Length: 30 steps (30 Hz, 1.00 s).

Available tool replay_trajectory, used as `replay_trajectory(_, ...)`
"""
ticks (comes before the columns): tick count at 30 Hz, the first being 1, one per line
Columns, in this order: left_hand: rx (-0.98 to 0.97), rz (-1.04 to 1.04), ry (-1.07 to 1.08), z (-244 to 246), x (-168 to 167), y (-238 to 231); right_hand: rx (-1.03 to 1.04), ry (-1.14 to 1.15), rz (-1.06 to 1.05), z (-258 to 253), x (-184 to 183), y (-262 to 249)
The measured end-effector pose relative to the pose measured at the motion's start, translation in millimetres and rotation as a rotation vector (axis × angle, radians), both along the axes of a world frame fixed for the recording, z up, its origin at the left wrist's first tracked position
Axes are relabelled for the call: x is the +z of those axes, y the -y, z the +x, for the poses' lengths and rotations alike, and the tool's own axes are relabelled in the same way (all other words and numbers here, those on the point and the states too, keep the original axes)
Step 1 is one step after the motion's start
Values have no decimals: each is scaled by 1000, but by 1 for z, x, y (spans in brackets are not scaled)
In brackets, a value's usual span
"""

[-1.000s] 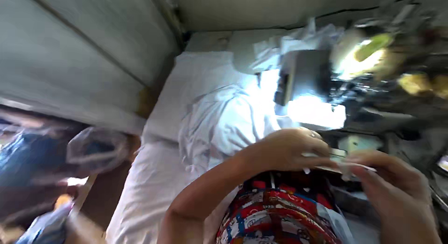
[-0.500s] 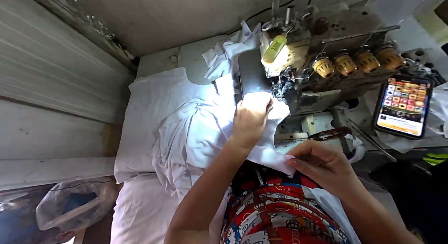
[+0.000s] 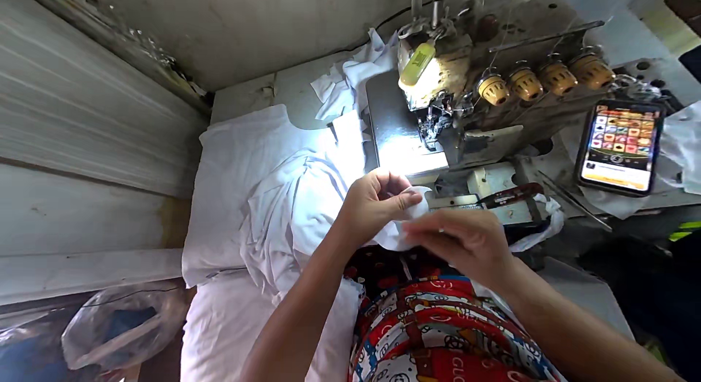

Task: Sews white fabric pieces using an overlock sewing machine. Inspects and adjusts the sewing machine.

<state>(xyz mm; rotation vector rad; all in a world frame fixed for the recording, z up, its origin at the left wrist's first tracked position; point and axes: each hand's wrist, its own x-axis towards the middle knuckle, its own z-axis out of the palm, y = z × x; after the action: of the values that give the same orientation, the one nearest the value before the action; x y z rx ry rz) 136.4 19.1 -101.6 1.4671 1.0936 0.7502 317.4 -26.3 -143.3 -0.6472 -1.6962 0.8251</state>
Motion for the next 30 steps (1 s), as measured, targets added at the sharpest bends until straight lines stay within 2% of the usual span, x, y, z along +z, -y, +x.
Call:
replay_trajectory(2,-14,39,74,1,-2,9,-154,-47,-61,2,-7,-10)
replay_trajectory(5,-48,64,114,0,-6,17,-224,-83,-154,4,-15,-18)
replay_trajectory(10,-17,113,185,3,-15,25,-81,-157,-482,5,-22,-17)
replay_trajectory(13,45,222,126,0,-17,25,29,-259,-601,3,-24,-16)
replay_trajectory(19,190,329,-7,-6,-24,22,-71,-338,-595,-5,-26,-13)
replay_trajectory(30,206,194,115,-6,-23,21,-167,-234,-463,1,-24,-13)
